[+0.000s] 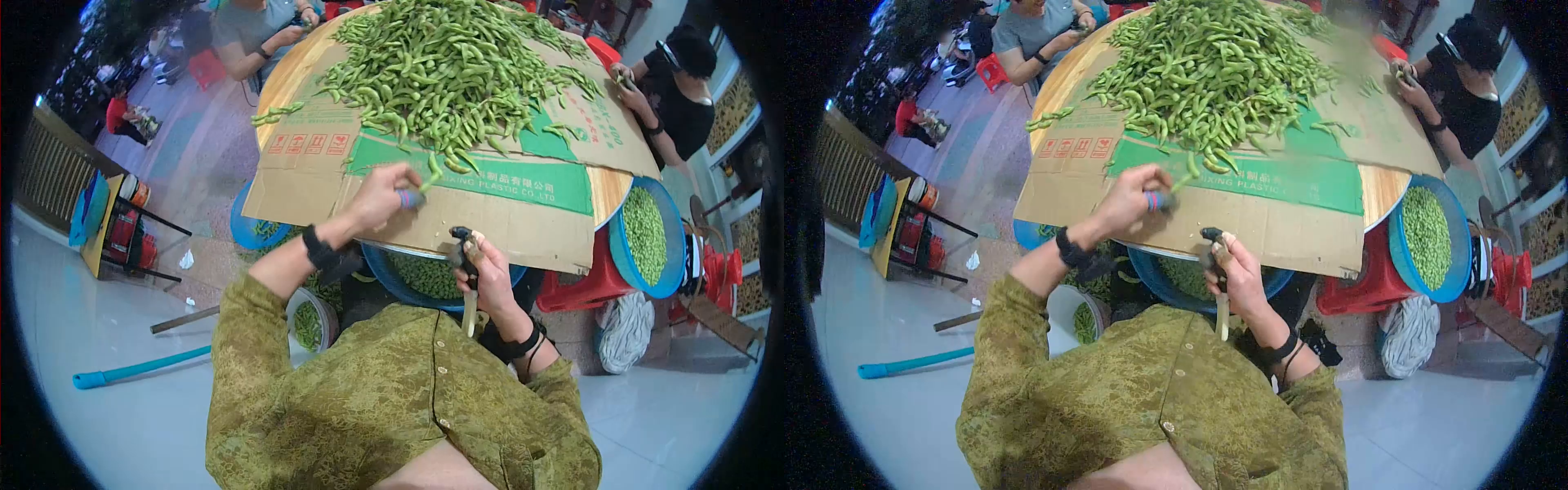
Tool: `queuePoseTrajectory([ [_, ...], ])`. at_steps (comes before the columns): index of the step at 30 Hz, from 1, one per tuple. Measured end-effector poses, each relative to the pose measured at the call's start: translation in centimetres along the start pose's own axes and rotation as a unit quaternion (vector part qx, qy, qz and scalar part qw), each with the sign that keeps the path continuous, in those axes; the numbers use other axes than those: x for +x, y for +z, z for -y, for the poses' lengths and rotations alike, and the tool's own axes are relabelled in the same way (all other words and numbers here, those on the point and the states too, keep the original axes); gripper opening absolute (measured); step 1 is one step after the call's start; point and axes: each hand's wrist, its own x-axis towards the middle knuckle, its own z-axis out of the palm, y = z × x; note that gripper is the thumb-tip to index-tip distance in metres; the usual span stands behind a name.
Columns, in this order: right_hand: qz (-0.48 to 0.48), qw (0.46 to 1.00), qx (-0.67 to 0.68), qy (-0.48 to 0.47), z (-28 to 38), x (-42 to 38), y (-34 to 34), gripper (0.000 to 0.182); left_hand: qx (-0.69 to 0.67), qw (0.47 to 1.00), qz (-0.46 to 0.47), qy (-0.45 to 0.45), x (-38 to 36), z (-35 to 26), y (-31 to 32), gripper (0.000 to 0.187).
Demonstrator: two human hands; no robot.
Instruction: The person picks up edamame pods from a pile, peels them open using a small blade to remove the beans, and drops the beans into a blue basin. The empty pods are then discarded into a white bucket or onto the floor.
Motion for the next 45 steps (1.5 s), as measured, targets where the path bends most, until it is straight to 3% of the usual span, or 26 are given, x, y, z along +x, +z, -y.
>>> queuePoseTrajectory([
  [1,0.001,1.000,-0.005,-0.007,0.1,0.2,0.1,0.026,-0.061,0.997,0.052,0.013,-1.0,0.2,0.7,0.018],
  [5,0.009,0.998,0.051,0.030,-0.1,0.4,0.2,0.027,-0.125,0.988,0.083,-0.037,-3.9,-0.1,3.4,0.019],
  [7,0.030,0.996,0.068,0.043,0.1,0.3,0.0,0.031,-0.068,0.992,0.086,0.064,-4.3,0.8,4.4,0.016],
  [9,0.060,0.992,0.102,0.050,0.3,0.1,-0.1,0.036,-0.020,0.994,0.069,0.078,-4.4,1.1,4.6,0.014],
  [11,0.077,0.991,0.095,0.050,0.5,-0.2,-0.1,0.038,0.145,0.981,0.064,0.114,-4.6,0.2,4.4,0.015],
  [14,0.098,0.991,0.079,0.045,0.5,-0.4,0.1,0.038,0.170,0.968,0.048,0.180,-4.6,0.4,4.5,0.016],
  [21,0.091,0.996,-0.003,0.015,0.3,-0.8,0.4,0.037,0.191,0.959,0.110,0.176,-4.1,0.9,3.6,0.022],
  [24,0.075,0.997,-0.011,0.005,0.2,-0.9,0.5,0.035,0.112,0.974,0.137,0.141,-4.1,1.1,3.6,0.024],
  [26,0.065,0.998,-0.013,-0.005,0.2,-0.8,0.5,0.035,0.021,0.981,0.190,0.023,-4.3,0.2,3.3,0.025],
  [27,0.063,0.998,0.004,0.012,0.2,-0.7,0.3,0.033,0.021,0.981,0.189,0.024,-4.2,0.3,3.1,0.025],
  [29,0.060,0.998,0.020,0.029,0.3,-0.7,0.2,0.032,-0.082,0.965,0.242,-0.055,-3.7,1.1,2.9,0.020],
  [36,0.112,0.984,0.111,0.078,1.0,-0.9,-0.1,0.031,-0.229,0.916,0.309,-0.110,-3.3,3.0,3.0,0.006],
  [38,0.124,0.980,0.127,0.089,1.1,-0.9,0.1,0.032,-0.375,0.855,0.331,-0.138,-3.5,3.8,3.4,0.006],
  [42,0.081,0.981,0.150,0.097,1.4,-0.6,-0.1,0.033,-0.387,0.862,0.301,-0.129,-3.6,3.2,4.1,0.013],
  [43,0.047,0.980,0.159,0.109,1.6,-0.6,-0.3,0.033,-0.124,0.967,0.207,0.083,-3.6,2.8,4.2,0.014],
  [44,0.062,0.976,0.177,0.114,1.2,-0.3,-0.9,0.028,0.156,0.942,0.084,0.284,-3.7,2.4,4.3,0.015],
  [45,0.063,0.975,0.177,0.115,0.8,-0.2,-1.0,0.028,0.157,0.943,0.083,0.283,-3.9,1.5,4.5,0.015],
])
